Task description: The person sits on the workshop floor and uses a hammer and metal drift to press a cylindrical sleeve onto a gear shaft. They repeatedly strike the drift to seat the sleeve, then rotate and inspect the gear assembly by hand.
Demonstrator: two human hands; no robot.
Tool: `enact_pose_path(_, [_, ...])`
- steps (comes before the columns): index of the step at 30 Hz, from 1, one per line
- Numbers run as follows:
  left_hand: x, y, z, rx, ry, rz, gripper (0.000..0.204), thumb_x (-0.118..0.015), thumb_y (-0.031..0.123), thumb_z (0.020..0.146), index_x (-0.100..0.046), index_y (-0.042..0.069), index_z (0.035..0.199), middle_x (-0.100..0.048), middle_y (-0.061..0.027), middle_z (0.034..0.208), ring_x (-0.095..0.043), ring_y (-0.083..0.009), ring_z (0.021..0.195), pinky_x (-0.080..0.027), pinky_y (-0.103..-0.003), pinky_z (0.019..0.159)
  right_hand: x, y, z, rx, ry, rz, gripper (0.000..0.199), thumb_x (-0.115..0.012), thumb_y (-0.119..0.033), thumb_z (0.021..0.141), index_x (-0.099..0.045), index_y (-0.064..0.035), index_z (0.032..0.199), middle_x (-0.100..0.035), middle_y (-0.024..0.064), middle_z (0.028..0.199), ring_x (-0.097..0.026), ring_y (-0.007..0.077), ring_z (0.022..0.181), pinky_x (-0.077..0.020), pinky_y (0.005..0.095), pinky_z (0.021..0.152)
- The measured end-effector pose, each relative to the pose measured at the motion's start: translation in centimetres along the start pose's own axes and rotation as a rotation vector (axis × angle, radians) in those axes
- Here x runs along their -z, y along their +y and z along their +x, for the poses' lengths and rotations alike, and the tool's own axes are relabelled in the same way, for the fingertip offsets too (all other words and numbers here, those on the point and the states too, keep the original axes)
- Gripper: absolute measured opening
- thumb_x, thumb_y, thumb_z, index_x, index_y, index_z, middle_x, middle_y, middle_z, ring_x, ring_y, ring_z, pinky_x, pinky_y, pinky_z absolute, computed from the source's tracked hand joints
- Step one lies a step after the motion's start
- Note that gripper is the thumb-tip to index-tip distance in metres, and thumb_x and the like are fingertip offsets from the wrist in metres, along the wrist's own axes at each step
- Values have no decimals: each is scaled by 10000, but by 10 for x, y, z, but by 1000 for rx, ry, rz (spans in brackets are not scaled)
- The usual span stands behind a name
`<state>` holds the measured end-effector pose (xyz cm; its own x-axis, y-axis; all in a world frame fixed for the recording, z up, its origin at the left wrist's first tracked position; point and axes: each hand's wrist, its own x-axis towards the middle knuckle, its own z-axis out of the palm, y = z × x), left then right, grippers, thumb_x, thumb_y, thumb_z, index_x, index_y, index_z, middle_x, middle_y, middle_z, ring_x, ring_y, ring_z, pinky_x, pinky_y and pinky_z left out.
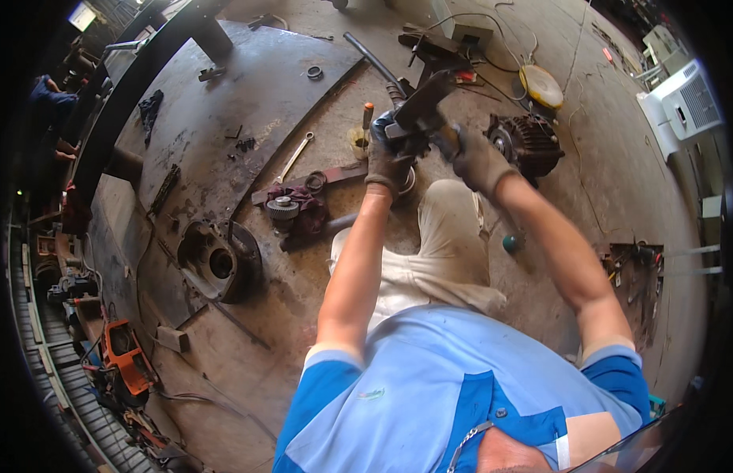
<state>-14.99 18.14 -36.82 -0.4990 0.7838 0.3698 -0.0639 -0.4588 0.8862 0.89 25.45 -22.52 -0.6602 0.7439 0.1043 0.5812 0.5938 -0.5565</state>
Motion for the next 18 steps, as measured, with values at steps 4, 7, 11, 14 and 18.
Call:
enact_pose_path(4, [-8, -7, 7, -117, -18, -21, 483, -771, 195, 921, -450, 39, 1247, -642, -81, 1007, -694, -164, 830, -588, -296, 671, -6, 30, 3, -170, -151, 136, 465, -598, -409, 982, -592, -2, 1207, -684, 176, 821, -657, 231, 574, -530, 415, 561])
enact_pose_path(7, [-4, -17, 15, -96, -74, -26, 493, -772, 185, 922, -440, 31, 1251, -630, -88, 1039, -697, -180, 850, -608, -314, 704, 27, 11, -5, -57, -135, 387, 469, -601, -452, 986, -596, -6, 1132, -664, 134, 788, -606, 196, 547, -506, 387, 545])
enact_pose_path(11, [0, -25, 9, -56, -41, -59, 482, -762, 172, 929, -441, 31, 1259, -622, -89, 1062, -687, -173, 837, -602, -315, 715, 28, -5, -18, -102, -147, 379, 500, -615, -493, 980, -593, -10, 1105, -661, 119, 823, -621, 175, 655, -515, 367, 625])
enact_pose_path(14, [-2, -20, 1, -95, 48, 49, 443, -753, 151, 932, -458, 24, 1238, -624, -91, 1077, -669, -156, 802, -583, -310, 712, 3, 0, -20, -79, -196, 223, 471, -593, -458, 1001, -600, -12, 1152, -679, 143, 897, -660, 217, 841, -523, 398, 774])
enact_pose_path(18, [-3, -6, 2, 34, 80, 33, 431, -755, 153, 915, -472, 7, 1205, -637, -66, 1028, -641, -123, 815, -558, -290, 712, 26, -19, -18, -9, -273, 124, 324, -595, -340, 1014, -628, -28, 1094, -689, 147, 881, -661, 229, 780, -525, 379, 761])
